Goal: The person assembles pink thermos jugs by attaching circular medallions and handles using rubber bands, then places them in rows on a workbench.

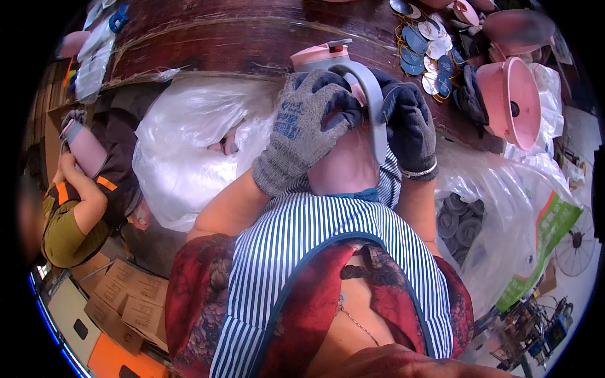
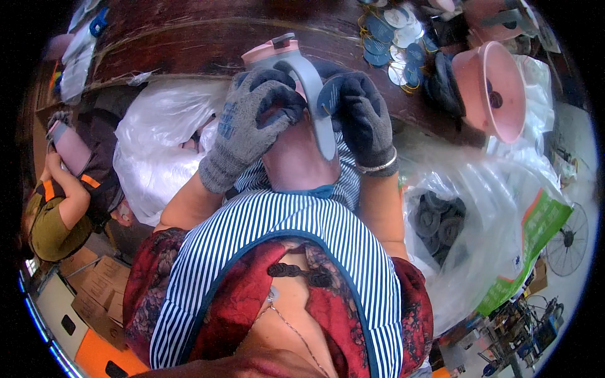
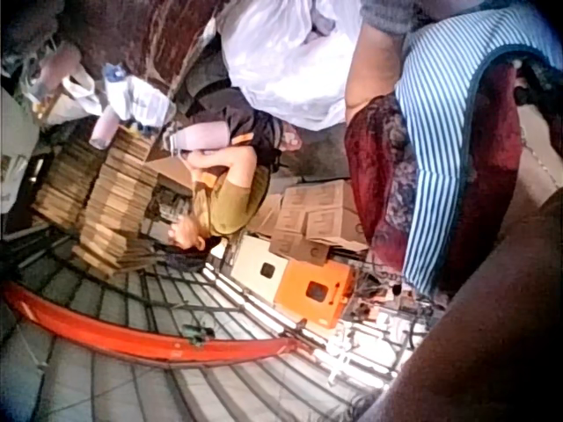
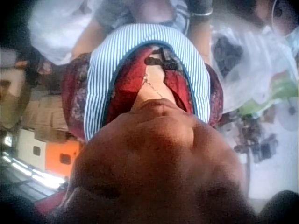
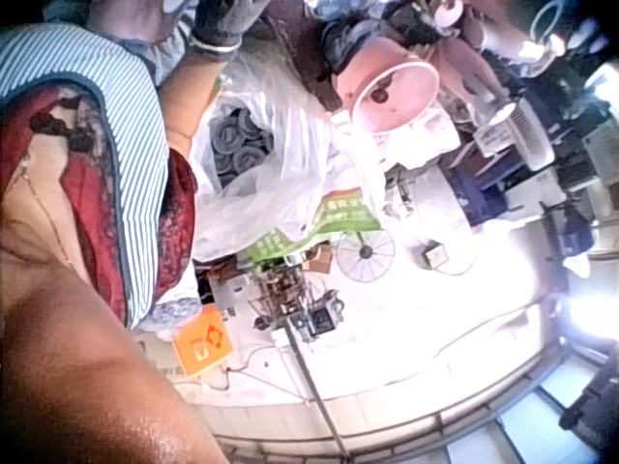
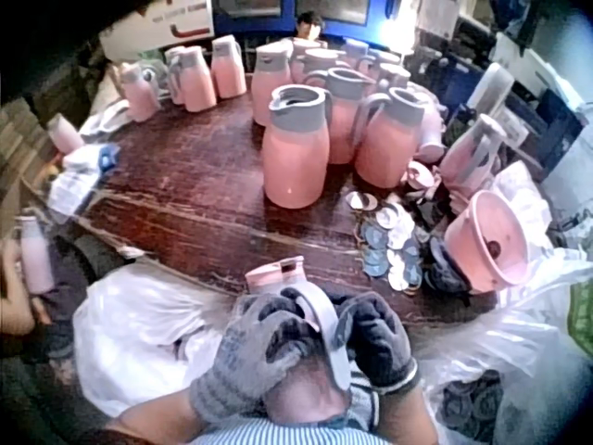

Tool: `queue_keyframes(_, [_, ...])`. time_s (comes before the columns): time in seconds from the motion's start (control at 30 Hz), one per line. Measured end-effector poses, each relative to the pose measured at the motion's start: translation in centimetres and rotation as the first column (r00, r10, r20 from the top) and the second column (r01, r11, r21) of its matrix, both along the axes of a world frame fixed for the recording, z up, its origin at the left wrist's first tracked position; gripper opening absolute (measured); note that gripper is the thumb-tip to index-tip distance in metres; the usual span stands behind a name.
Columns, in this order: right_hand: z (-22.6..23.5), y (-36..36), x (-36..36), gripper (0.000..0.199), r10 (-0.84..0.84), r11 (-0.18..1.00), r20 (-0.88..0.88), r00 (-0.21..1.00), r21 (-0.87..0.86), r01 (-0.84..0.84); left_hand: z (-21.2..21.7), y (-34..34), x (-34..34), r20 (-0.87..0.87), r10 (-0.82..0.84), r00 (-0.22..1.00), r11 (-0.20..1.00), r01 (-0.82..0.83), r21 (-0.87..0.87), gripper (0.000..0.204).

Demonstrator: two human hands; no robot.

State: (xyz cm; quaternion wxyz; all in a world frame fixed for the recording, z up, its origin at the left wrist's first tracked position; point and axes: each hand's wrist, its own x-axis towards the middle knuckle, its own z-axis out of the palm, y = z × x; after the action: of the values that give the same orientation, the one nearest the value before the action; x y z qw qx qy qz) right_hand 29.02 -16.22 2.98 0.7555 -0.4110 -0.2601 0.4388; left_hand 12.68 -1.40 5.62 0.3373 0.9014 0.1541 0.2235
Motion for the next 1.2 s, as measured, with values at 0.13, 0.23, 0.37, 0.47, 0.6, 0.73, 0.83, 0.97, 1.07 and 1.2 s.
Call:
queue_keyframes(0.13, [-1.3, 0.0, 0.3, 0.033, -0.023, 1.0, 0.108, 0.994, -0.003, 0.024, 1.0, 0.1, -0.1, -0.025, 0.043, 0.999, 0.962, -0.048, -0.271, 0.036])
queue_keyframes(0.23, [-2.8, 0.1, 0.8, 0.029, -0.039, 0.999, 0.223, 0.974, -0.022, 0.045, 1.9, -0.9, -0.3, -0.071, 0.043, 0.997, 0.924, -0.067, -0.377, 0.042])
queue_keyframes(0.37, [-2.8, 0.2, 0.7, 0.03, -0.053, 0.998, 0.295, 0.954, -0.019, 0.061, 1.7, -1.3, 0.6, -0.036, 0.058, 0.998, 0.963, -0.065, -0.262, 0.049])
queue_keyframes(0.47, [-3.1, -0.1, 0.9, 0.033, -0.09, 0.977, 0.622, 0.778, -0.097, 0.191, 1.0, -1.6, 0.9, -0.08, 0.094, 0.992, 0.967, -0.11, -0.23, 0.053])
queue_keyframes(0.6, [-2.6, -0.2, 0.4, 0.036, -0.071, 0.997, 0.195, 0.978, 0.028, 0.067, 1.2, -1.7, 1.1, -0.078, 0.089, 0.993, 0.969, -0.105, -0.226, 0.052])
queue_keyframes(0.73, [0.1, 0.5, -0.9, 0.036, -0.155, 0.988, 0.318, 0.935, 0.06, 0.144, 1.2, -1.5, 0.3, -0.133, 0.077, 0.988, 0.984, -0.097, -0.15, 0.048])
queue_keyframes(0.83, [1.0, 0.4, -1.2, 0.04, -0.235, 0.97, 0.474, 0.848, 0.065, 0.233, 1.5, -1.4, -0.3, -0.148, 0.071, 0.986, 0.995, -0.08, -0.056, 0.04])
queue_keyframes(0.97, [0.1, 0.6, -0.1, 0.042, -0.185, 0.978, 0.251, 0.95, 0.144, 0.152, 1.8, -0.4, -0.4, -0.104, 0.012, 0.995, 0.956, -0.042, -0.29, 0.033])
queue_keyframes(1.07, [-1.7, 0.7, 0.0, 0.038, -0.1, 0.985, -0.048, 0.994, 0.137, 0.106, 2.1, 0.7, -1.1, -0.044, -0.033, 0.998, 0.65, -0.012, -0.76, 0.031])
queue_keyframes(1.2, [-1.7, 1.2, -1.0, 0.031, -0.187, 0.981, -0.003, 0.982, -0.041, 0.187, 2.0, 2.3, -2.9, 0.295, 0.057, 0.954, -0.042, 0.297, -0.954, 0.033])
